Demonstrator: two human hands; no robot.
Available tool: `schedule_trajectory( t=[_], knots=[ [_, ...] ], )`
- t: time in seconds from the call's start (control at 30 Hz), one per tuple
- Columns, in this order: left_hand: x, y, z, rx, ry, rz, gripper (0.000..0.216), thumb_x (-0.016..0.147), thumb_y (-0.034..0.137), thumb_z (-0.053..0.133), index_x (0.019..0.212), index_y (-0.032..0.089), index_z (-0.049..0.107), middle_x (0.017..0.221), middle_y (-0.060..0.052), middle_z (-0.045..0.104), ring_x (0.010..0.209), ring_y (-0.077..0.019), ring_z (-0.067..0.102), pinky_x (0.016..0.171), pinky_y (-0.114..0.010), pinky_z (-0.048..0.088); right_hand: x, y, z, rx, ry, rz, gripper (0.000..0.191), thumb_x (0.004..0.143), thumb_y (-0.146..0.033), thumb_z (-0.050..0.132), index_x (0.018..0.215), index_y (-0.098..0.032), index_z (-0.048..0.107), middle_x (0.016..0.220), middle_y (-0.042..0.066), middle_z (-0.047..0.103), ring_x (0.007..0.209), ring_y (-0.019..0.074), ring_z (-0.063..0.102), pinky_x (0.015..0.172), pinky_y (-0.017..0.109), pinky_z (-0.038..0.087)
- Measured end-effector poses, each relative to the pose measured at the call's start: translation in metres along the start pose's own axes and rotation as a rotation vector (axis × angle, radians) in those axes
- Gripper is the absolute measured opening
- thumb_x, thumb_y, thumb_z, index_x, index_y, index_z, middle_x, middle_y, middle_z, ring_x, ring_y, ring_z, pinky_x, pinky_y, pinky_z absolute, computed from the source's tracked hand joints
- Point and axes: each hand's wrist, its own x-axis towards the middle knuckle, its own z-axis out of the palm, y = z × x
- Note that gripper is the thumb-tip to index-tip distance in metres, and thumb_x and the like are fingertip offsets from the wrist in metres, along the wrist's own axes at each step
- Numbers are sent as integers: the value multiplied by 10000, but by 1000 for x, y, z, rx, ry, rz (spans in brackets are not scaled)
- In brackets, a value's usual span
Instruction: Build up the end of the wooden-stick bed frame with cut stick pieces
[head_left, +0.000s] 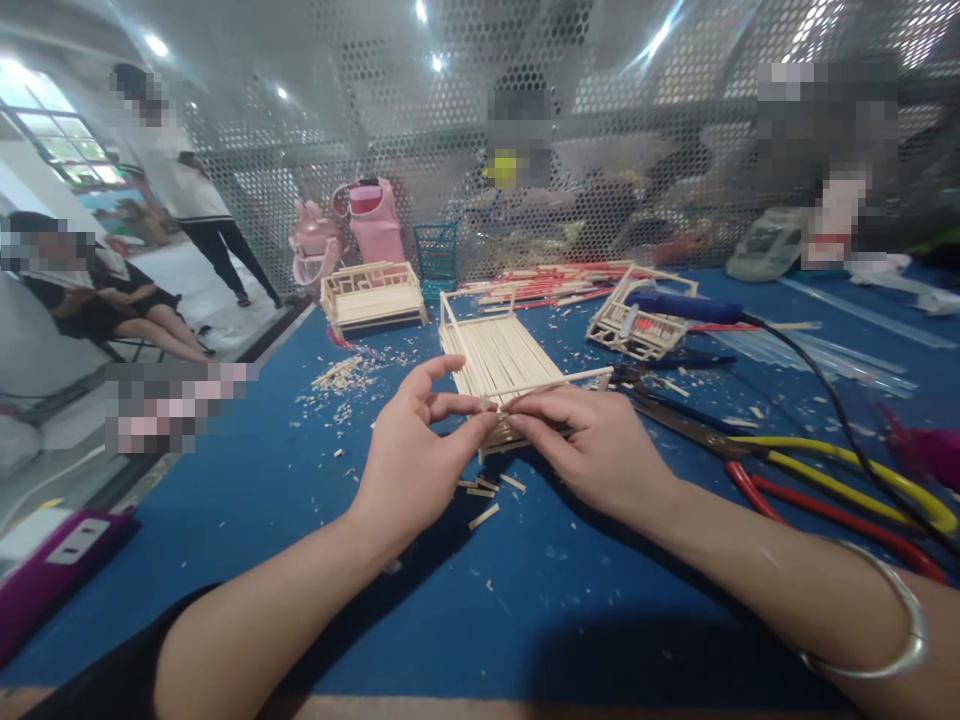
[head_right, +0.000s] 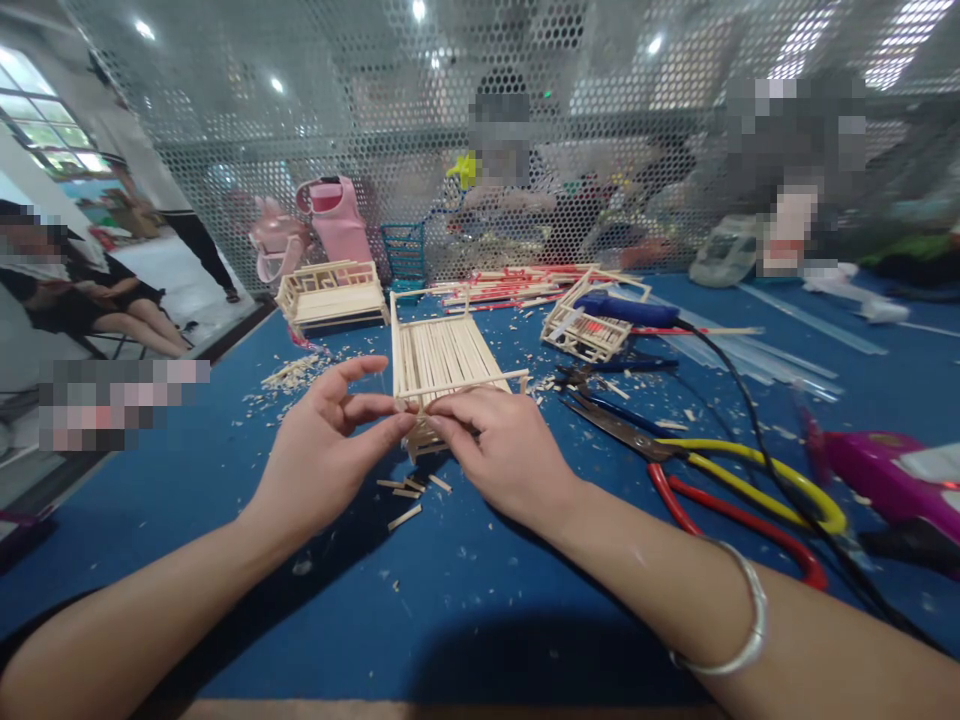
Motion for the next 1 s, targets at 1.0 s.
schedule_trajectory(
  t=[1.0],
  knots=[
    [16, -2, -20, 218, -22, 90, 158, 772, 214, 547, 842, 183, 686, 753, -19, 721, 747, -169, 658, 741, -300, 484, 2, -2, 2, -25, -45, 35, 144, 828, -144, 552, 744, -193, 657, 726, 6, 697, 677, 135, 628, 628, 229, 451]
  ],
)
